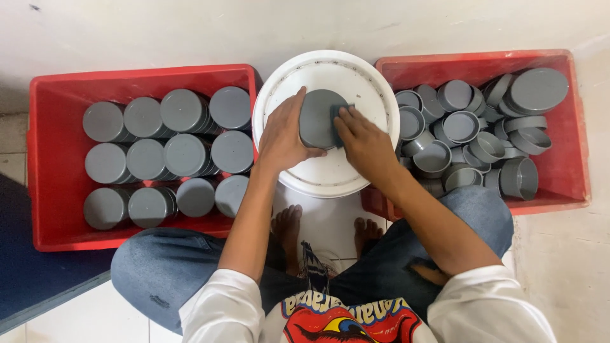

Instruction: Cleaning grey plastic caps using a sponge and placing them into a storage bin.

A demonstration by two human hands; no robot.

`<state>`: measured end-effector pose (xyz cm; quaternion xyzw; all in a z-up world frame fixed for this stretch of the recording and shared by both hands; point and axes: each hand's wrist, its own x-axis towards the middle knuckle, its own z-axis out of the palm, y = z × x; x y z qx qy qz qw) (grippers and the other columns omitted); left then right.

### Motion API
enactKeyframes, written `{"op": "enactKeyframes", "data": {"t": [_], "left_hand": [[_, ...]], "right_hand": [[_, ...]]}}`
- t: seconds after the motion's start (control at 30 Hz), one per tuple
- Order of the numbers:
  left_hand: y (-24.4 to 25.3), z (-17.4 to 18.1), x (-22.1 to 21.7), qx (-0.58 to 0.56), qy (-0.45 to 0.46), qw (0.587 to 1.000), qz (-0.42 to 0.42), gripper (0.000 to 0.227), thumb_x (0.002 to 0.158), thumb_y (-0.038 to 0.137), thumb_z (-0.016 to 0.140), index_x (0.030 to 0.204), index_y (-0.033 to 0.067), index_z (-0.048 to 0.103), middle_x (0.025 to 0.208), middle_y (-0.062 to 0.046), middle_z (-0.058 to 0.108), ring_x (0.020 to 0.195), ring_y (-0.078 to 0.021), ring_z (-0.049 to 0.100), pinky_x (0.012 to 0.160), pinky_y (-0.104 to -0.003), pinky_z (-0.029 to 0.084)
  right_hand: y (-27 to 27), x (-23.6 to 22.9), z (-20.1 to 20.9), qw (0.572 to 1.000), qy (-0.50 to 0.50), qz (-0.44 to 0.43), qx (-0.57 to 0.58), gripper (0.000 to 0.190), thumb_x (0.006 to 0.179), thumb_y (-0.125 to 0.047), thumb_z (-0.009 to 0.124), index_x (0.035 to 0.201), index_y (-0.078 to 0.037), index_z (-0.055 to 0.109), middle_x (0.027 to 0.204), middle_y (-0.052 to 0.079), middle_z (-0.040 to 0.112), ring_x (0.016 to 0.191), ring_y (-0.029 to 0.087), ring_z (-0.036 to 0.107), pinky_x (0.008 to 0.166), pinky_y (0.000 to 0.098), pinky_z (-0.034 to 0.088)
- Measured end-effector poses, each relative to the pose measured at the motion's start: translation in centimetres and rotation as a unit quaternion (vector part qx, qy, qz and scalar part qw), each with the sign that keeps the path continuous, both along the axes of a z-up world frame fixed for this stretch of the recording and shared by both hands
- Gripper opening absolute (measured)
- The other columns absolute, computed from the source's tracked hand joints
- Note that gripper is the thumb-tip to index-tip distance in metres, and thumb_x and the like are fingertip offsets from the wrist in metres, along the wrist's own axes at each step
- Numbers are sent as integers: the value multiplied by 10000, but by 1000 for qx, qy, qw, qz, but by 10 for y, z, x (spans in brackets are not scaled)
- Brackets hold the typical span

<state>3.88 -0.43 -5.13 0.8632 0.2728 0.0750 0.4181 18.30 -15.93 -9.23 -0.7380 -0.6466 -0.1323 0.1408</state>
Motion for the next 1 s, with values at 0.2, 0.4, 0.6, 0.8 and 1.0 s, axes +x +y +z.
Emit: {"op": "enactKeyframes", "data": {"t": [0.2,0.4,0.6,0.8,1.0], "left_hand": [[4,-6,2,19,-1,1000,-4,1188,583,172,934,1539,39,242,1478,-222,458,1426,-360,342,1191,-467,190],[8,-33,3,33,-17,999,-16,1184,587,99,880,1551,30,195,1488,-244,439,1425,-383,340,1187,-491,206],[2,-13,2,14,-18,1000,6,1201,589,158,921,1549,45,209,1479,-235,453,1424,-384,340,1183,-484,203],[0,5,-1,4,-3,1000,9,1271,542,224,949,1543,19,193,1460,-247,466,1410,-407,347,1179,-513,202],[2,-2,0,9,-8,1000,11,1310,533,262,953,1552,35,162,1450,-226,482,1393,-398,370,1182,-507,217]], "right_hand": [[-15,-42,12,997,-55,43,13,252,927,-20,627,1170,-44,690,1167,187,696,1158,299,642,988,351,517],[7,-33,2,995,-26,90,20,276,929,-35,629,1198,-69,680,1199,149,692,1186,256,632,1002,324,502],[-15,-37,9,997,-26,65,-11,237,916,-16,635,1139,-60,702,1168,160,704,1152,266,651,980,334,527],[0,-14,11,999,13,-37,-28,281,897,3,659,1172,-33,700,1205,188,685,1182,297,627,973,350,527],[41,3,15,995,49,-40,-76,433,822,1,738,1246,-60,674,1271,173,652,1242,302,577,1020,369,482]]}}
